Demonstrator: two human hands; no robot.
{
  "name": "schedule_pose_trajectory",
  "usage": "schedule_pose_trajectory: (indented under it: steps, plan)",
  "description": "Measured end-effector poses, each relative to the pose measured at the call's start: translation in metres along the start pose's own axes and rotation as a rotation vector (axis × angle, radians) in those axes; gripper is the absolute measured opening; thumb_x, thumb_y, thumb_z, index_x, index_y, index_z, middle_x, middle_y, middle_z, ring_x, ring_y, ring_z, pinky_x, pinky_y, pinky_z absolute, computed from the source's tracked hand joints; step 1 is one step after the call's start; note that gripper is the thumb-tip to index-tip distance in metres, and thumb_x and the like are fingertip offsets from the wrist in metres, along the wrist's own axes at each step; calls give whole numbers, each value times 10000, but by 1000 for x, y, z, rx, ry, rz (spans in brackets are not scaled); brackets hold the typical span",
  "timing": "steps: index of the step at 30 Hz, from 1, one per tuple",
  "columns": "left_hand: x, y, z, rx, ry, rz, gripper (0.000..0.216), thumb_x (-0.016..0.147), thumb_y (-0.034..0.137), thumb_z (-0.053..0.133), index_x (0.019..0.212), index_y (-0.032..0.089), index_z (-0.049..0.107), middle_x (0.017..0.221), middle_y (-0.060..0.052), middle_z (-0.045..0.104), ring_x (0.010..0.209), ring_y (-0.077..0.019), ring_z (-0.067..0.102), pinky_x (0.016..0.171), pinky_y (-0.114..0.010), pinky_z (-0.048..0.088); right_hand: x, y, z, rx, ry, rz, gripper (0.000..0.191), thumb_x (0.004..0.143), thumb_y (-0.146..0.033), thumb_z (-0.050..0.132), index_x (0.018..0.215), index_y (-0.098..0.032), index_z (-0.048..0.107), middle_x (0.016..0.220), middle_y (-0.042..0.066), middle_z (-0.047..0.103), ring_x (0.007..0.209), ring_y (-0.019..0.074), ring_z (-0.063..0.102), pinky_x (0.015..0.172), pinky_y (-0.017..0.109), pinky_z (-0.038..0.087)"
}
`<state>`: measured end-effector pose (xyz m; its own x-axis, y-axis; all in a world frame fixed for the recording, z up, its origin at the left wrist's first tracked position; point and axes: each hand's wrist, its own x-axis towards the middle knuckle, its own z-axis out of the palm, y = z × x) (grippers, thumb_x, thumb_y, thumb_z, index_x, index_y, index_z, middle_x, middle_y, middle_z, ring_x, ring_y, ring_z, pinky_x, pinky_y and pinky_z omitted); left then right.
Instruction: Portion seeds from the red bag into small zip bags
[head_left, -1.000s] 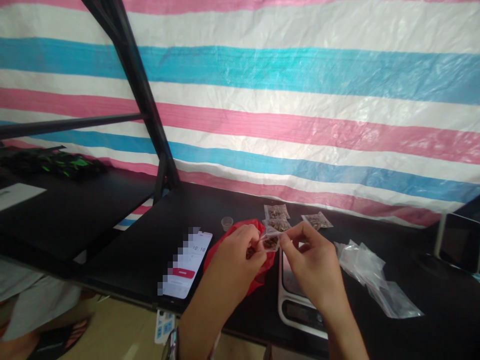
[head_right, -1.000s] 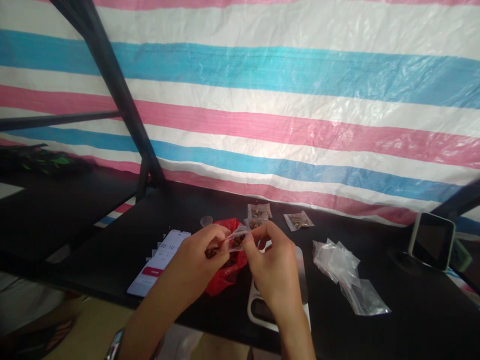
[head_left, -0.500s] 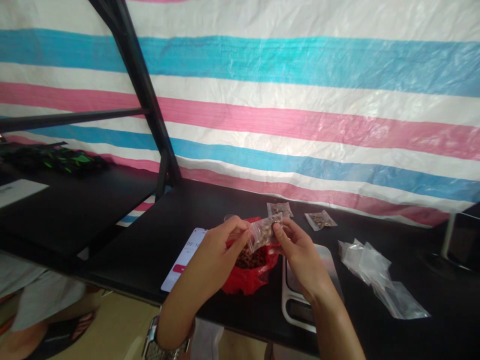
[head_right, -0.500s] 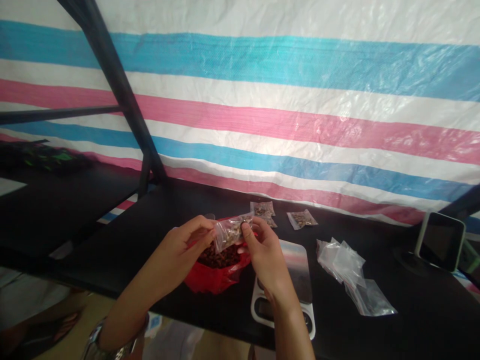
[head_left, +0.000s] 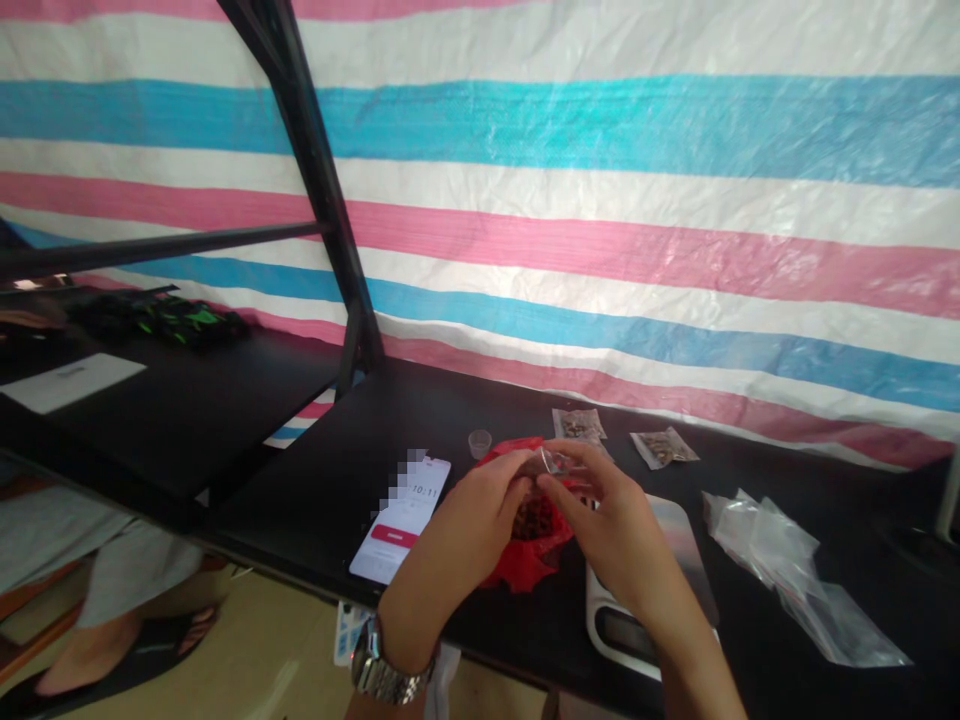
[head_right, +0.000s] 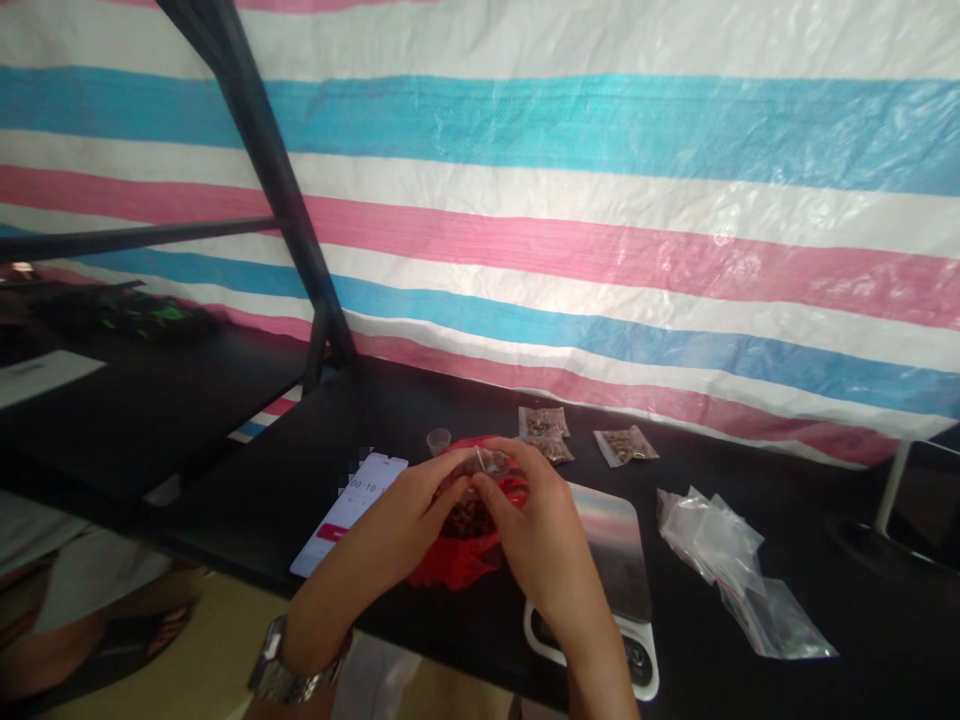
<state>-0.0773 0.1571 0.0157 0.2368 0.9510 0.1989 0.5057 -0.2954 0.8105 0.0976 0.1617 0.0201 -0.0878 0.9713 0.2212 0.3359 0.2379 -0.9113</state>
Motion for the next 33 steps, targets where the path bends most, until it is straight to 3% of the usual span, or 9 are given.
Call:
schedule_pose_trajectory:
  steps: [8, 15, 20, 33]
  plan:
    - [0, -8, -9, -30, -43, -13, 416, 1085, 218, 433, 1411, 253, 688, 1354, -74, 792, 1208, -234, 760, 1021, -329, 567, 1, 2, 4, 34, 39, -19, 276, 942, -373, 685, 1164, -245, 787, 1062, 65, 837, 921, 233, 796, 842, 332, 626]
    - [-2, -1, -12, -22, -16, 22, 438, 1099, 225, 392, 1395, 252, 713, 1309, -56, 814, 1204, -211, 772, 1009, -285, 572, -3, -2, -2, 11, 82, -63, 239, 954, -373, 719, 1155, -273, 801, 1091, 48, 837, 938, 219, 794, 882, 328, 629]
    - [0, -4, -12, -12, 14, 27, 439, 1083, 208, 402, 1373, 241, 730, 1320, -54, 810, 1213, -215, 768, 1008, -281, 572, -1, 1, 4, 99, 55, -30, 218, 941, -341, 713, 1120, -259, 807, 1049, 59, 843, 883, 225, 805, 801, 317, 636]
    - [-3, -7, -18, 4, -52, -40, 433, 1047, 184, 453, 1334, 272, 765, 1312, -43, 818, 1206, -231, 774, 1021, -291, 563, -2, -2, 6, 140, 44, 11, 228, 931, -342, 711, 1119, -246, 796, 1057, 73, 843, 901, 243, 817, 778, 317, 644]
